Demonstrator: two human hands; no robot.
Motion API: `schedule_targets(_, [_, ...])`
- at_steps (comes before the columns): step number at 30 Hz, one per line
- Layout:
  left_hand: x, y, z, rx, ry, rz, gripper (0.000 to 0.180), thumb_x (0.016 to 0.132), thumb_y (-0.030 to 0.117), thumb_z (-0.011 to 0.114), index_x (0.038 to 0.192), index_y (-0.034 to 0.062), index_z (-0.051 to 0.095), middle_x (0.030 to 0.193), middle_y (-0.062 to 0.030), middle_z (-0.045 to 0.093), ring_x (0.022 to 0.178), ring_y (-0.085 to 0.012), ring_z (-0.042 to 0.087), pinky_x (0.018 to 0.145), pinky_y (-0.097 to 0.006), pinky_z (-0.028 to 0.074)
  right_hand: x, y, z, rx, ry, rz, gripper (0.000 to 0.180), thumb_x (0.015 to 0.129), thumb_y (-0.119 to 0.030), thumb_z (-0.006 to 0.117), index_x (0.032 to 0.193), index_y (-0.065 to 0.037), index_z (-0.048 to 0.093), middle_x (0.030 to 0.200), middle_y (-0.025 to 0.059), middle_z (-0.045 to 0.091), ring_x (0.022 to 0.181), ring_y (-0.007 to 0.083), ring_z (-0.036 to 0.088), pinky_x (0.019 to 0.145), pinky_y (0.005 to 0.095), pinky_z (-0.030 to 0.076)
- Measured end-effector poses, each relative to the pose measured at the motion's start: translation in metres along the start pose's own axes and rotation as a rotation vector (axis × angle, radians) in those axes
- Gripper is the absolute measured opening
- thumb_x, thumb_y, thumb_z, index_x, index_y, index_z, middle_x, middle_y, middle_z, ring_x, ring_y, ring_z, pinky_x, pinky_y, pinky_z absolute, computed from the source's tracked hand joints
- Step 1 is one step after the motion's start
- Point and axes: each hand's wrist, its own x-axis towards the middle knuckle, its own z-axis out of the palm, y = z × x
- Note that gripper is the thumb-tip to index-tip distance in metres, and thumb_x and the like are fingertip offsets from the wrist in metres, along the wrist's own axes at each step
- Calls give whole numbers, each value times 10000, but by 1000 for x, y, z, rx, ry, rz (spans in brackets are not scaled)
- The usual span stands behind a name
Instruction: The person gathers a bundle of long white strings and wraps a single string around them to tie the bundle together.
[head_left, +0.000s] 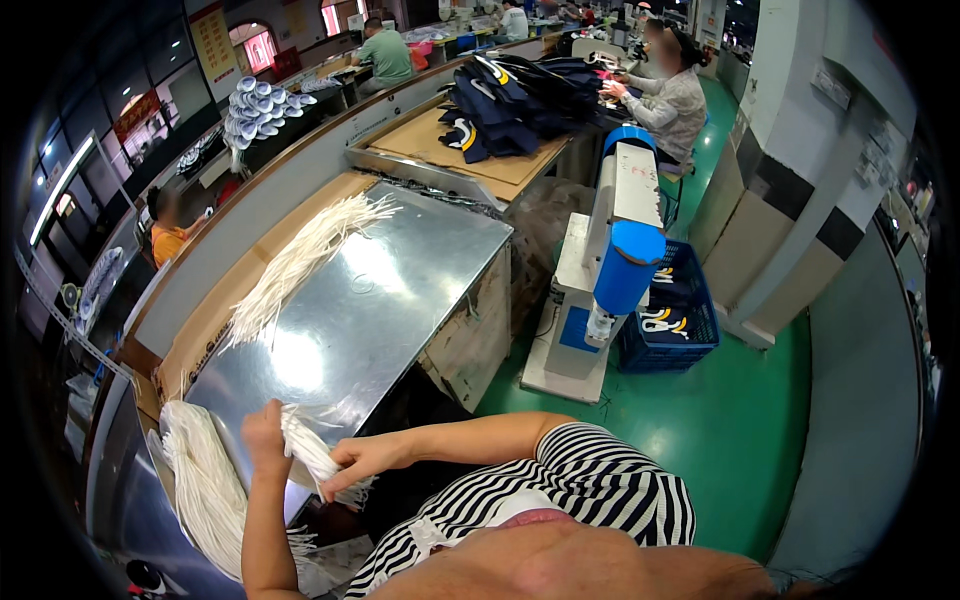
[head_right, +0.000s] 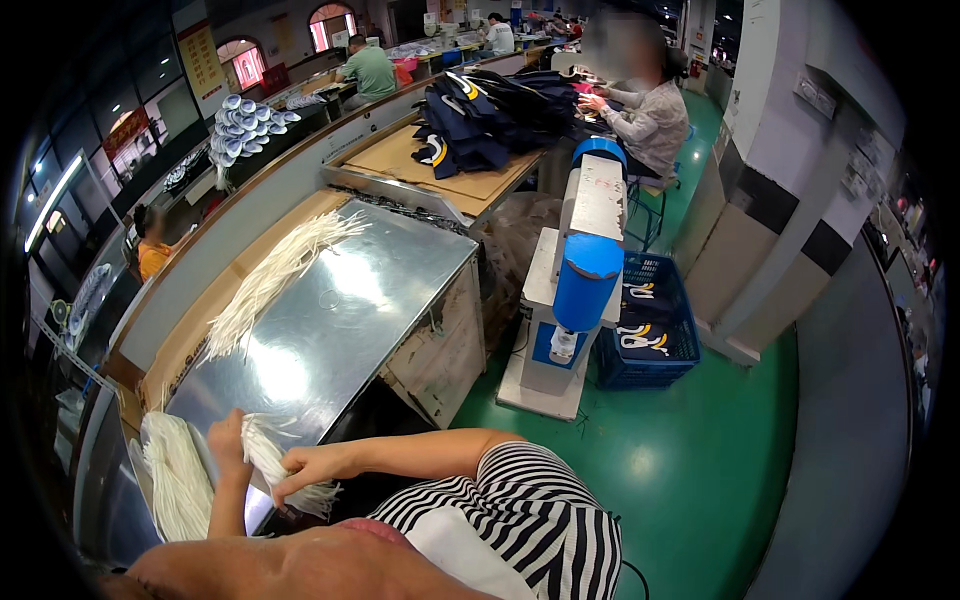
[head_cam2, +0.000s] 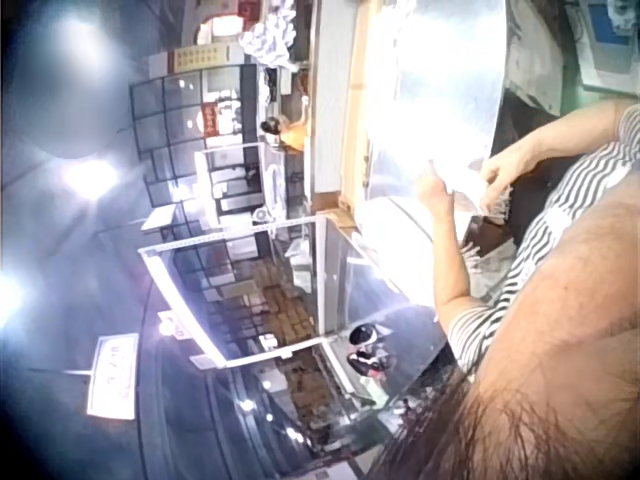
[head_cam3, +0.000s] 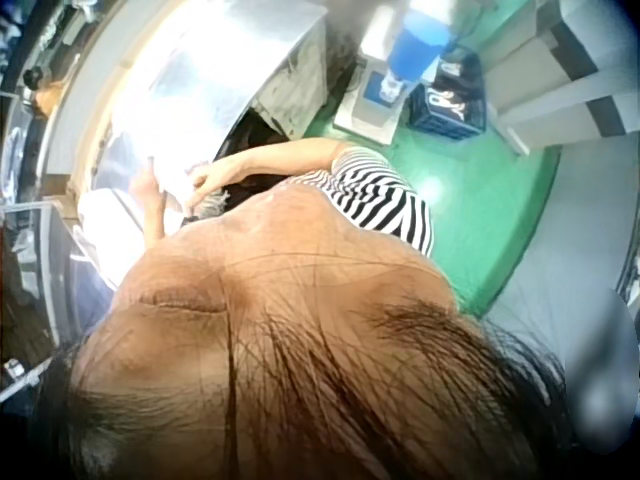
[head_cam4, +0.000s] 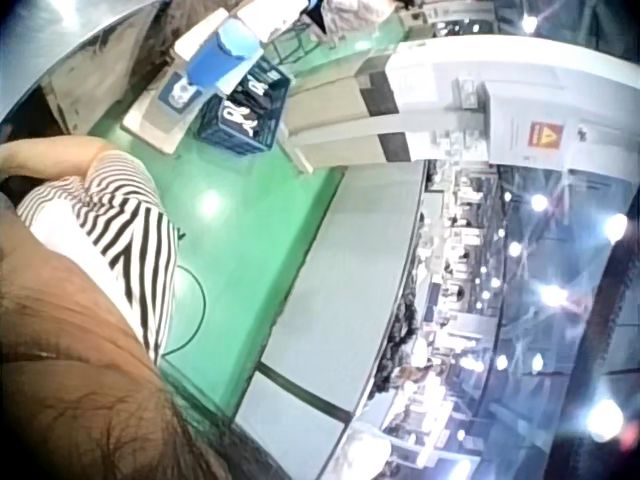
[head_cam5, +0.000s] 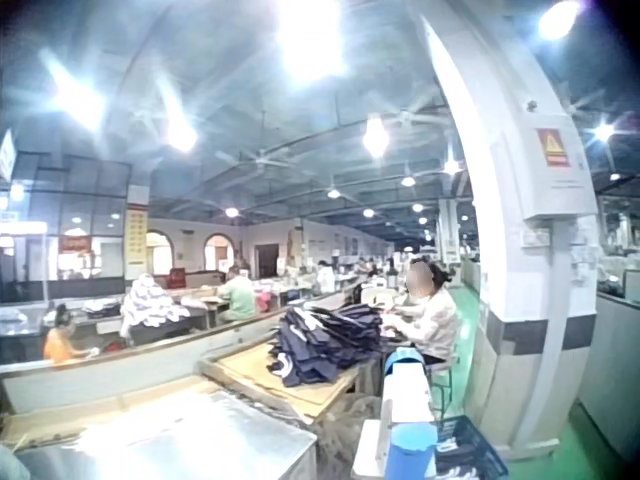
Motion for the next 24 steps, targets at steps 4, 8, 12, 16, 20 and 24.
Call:
schedule_targets(4, [-10,-26,11,33,-65,-61,194,723,169,642,836,41,549,672,-137,588,640,-351,581,577,-438,414,-9,-9,18,-239,93,-159,270,901,-259,592,766,-45,687,856,46,537,860,161,514,787,288,400])
schedule_targets(8, [-34,-65,43,-515,-75,-464,219,784,166,620,936,17,572,782,-166,650,756,-369,631,675,-424,477,-20,6,39,-768,256,-434,302,928,-246,556,748,-47,695,811,42,558,802,176,528,727,293,417])
schedule_targets(12, [-51,-99,19,-54,81,-369,230,814,149,590,1013,36,563,844,-179,664,810,-393,639,702,-416,489,-37,-18,74,-472,34,-601,215,946,-131,530,1109,0,583,941,85,608,694,143,603,635,278,488])
schedule_targets(16, [-16,-39,-33,-214,42,-476,243,812,120,560,1045,54,550,861,-194,660,836,-414,629,691,-430,480,-31,8,8,-361,756,-271,458,888,-103,586,1305,-36,408,1152,111,516,1033,211,585,782,308,534])
schedule_targets(20, [8,39,-55,-33,-6,-133,211,733,118,648,916,59,562,721,-191,601,685,-413,587,602,-460,434,-34,9,-19,-235,769,-108,539,863,-219,670,1280,-28,386,1261,112,432,1154,210,506,890,326,495])
schedule_targets(24, [9,65,-58,-65,63,16,234,682,151,707,827,59,548,658,-166,568,607,-382,555,558,-464,399,-44,-15,-9,181,570,-74,385,866,-184,677,1155,-44,464,1114,35,506,1039,130,539,846,285,486])
